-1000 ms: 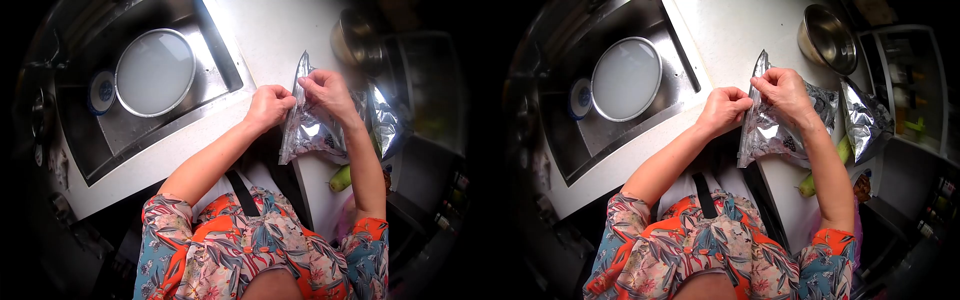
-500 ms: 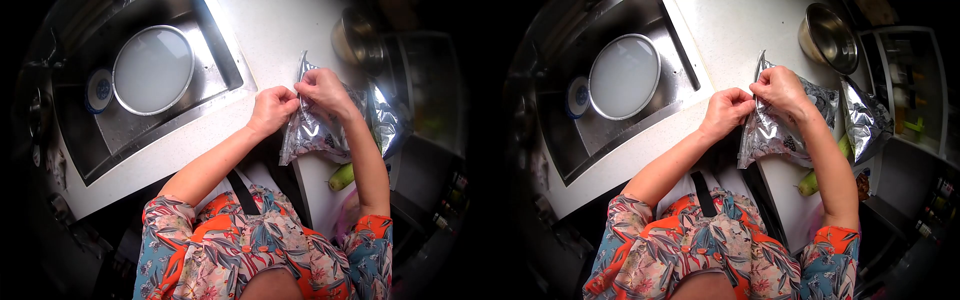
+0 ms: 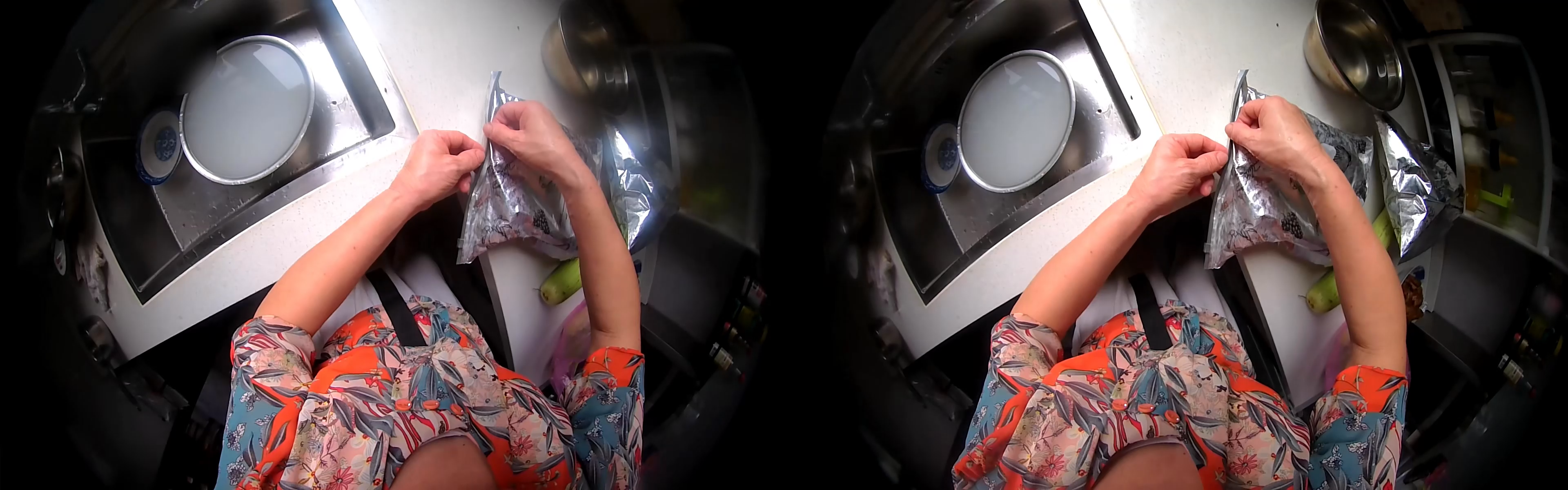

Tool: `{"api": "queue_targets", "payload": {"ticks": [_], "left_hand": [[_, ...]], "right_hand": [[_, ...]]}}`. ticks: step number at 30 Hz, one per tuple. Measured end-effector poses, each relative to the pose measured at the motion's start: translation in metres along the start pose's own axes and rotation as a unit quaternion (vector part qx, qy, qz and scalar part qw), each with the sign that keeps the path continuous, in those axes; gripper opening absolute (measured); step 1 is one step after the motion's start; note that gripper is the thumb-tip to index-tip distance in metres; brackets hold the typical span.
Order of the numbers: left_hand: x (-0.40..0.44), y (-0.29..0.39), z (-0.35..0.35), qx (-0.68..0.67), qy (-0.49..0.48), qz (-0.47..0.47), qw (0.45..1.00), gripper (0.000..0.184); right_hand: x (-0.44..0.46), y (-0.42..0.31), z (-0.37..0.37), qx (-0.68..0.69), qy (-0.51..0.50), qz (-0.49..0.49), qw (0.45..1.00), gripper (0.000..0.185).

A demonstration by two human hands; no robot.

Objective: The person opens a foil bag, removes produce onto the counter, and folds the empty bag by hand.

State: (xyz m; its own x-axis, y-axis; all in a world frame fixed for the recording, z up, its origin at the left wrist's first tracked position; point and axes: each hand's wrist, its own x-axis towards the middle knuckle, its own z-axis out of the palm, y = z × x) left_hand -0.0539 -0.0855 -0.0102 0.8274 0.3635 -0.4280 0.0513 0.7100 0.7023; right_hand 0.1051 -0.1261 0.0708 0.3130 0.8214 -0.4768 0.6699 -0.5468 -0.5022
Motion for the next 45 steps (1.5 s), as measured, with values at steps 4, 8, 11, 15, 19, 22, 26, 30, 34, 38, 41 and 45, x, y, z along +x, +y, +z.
{"api": "queue_targets", "payload": {"ticks": [4, 8, 11, 15, 19, 22, 26, 30, 34, 38, 41, 45], "left_hand": [[-0.001, 0.004, 0.001, -0.016, 0.003, -0.021, 1.0, 0.011], [-0.001, 0.006, -0.001, -0.035, 0.0, -0.027, 0.999, 0.01], [0.0, 0.005, -0.002, -0.046, -0.001, -0.026, 0.999, 0.01], [0.0, 0.005, -0.002, -0.054, 0.002, -0.025, 0.998, 0.01], [-0.001, 0.005, -0.001, -0.05, 0.006, -0.022, 0.998, 0.01], [-0.001, 0.007, 0.0, -0.035, 0.012, -0.024, 0.999, 0.011], [-0.001, 0.006, 0.0, -0.034, 0.012, -0.02, 0.999, 0.011], [-0.006, 0.011, 0.0, 0.028, 0.02, -0.027, 0.999, 0.018], [-0.027, 0.013, -0.009, 0.154, 0.009, -0.037, 0.987, 0.026], [-0.062, -0.01, -0.016, 0.163, -0.022, -0.113, 0.98, 0.03], [-0.072, -0.021, -0.011, 0.16, -0.032, -0.153, 0.975, 0.026], [-0.082, -0.031, -0.005, 0.163, -0.046, -0.16, 0.972, 0.021]], "right_hand": [[-0.002, -0.003, -0.002, -0.002, -0.001, 0.007, 1.0, 0.023], [-0.001, -0.004, -0.002, -0.007, -0.005, 0.01, 1.0, 0.022], [-0.002, -0.006, -0.003, -0.007, -0.008, 0.016, 1.0, 0.02], [-0.001, -0.007, 0.001, -0.012, 0.007, 0.027, 1.0, 0.019], [-0.001, -0.008, 0.004, -0.052, 0.037, 0.014, 0.998, 0.02], [-0.001, -0.008, 0.004, -0.047, 0.036, 0.011, 0.998, 0.021], [0.0, -0.007, 0.004, -0.039, 0.035, 0.016, 0.998, 0.02], [-0.004, -0.006, 0.006, -0.027, 0.052, 0.016, 0.998, 0.018], [-0.034, -0.008, 0.017, 0.05, 0.139, -0.061, 0.987, 0.017], [-0.099, -0.028, 0.026, 0.167, 0.11, -0.06, 0.978, 0.01], [-0.139, -0.016, 0.05, 0.221, 0.027, -0.013, 0.975, 0.014], [-0.168, 0.022, 0.101, 0.32, -0.07, 0.115, 0.938, 0.019]]}}
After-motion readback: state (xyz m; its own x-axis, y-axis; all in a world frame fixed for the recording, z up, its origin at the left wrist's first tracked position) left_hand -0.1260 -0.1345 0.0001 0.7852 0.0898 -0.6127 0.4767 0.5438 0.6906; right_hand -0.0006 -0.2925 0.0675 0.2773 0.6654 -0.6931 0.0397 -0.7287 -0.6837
